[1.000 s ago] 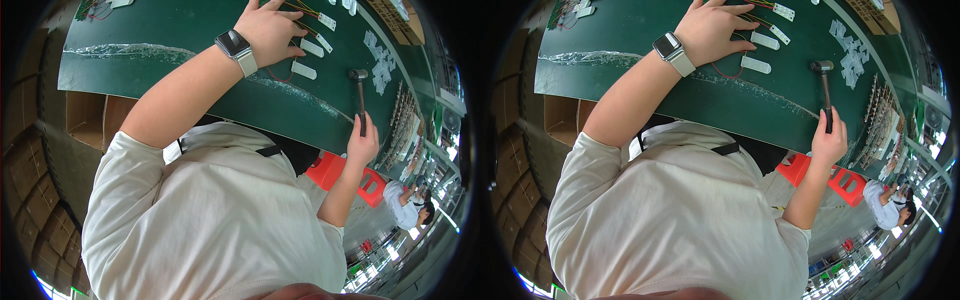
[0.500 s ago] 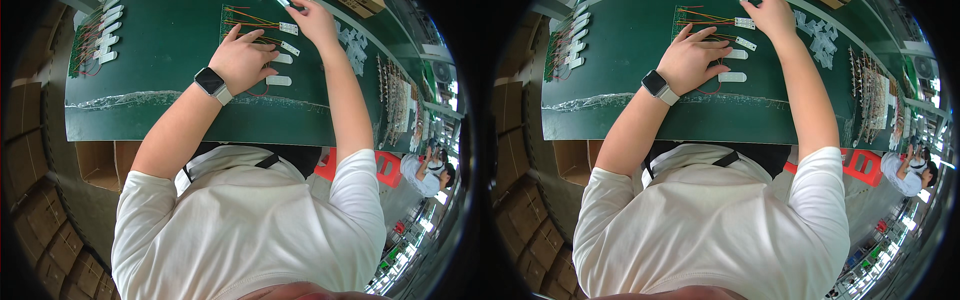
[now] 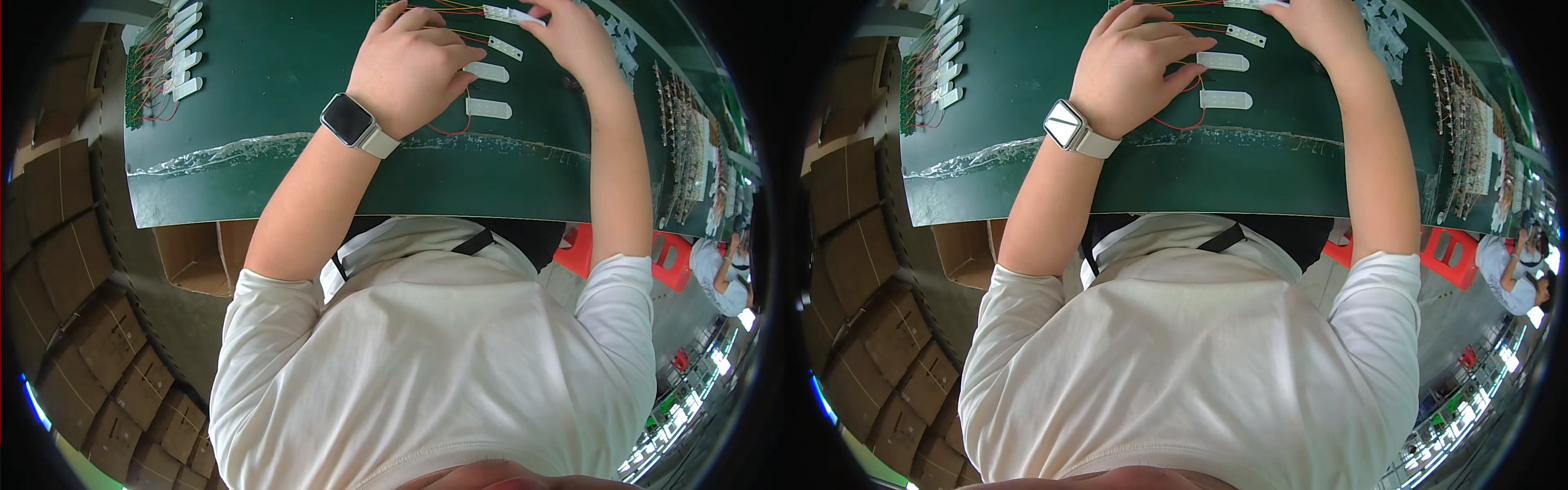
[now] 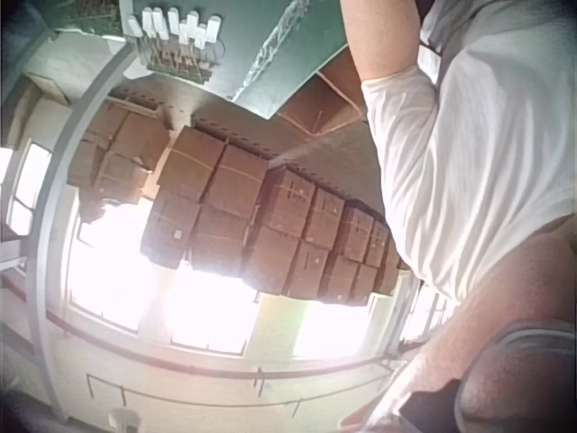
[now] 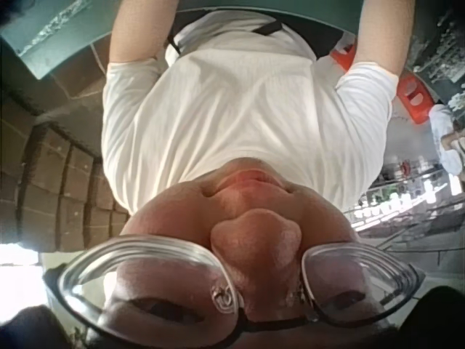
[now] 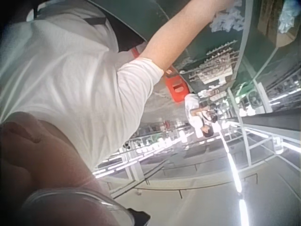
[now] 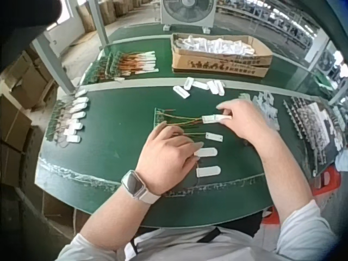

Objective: The person assembles LED light components by placing LED modules onto a circuit board and securing them with a hammer.

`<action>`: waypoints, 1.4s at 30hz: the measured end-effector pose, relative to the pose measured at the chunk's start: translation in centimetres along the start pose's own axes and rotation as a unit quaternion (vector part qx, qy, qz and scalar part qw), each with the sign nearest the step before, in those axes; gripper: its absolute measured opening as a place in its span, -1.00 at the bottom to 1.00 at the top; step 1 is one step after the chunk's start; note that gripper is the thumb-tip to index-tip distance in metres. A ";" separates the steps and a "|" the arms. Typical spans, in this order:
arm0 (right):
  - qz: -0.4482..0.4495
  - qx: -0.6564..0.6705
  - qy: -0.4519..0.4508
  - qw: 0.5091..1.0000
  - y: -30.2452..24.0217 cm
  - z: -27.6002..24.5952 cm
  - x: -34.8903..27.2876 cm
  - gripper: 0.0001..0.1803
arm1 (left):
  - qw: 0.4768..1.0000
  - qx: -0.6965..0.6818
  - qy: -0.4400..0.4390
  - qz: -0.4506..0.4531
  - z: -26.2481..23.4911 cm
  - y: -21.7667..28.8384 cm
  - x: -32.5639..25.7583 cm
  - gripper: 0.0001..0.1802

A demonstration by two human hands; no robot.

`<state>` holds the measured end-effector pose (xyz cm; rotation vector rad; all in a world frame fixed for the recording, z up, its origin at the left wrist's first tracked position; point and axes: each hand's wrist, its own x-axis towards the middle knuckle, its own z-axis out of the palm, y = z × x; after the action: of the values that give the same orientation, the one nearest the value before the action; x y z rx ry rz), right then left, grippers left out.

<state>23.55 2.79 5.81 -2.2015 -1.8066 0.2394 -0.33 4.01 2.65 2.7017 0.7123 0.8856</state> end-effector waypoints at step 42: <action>-0.138 0.181 0.030 0.973 4.3 2.5 -3.8 -0.54 | 0.968 -0.016 -0.098 -0.232 3.2 -0.4 6.0 -0.79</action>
<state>26.06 -1.42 1.87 -1.6739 -1.8405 0.4017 5.69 7.22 2.95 2.3877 1.2000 0.5026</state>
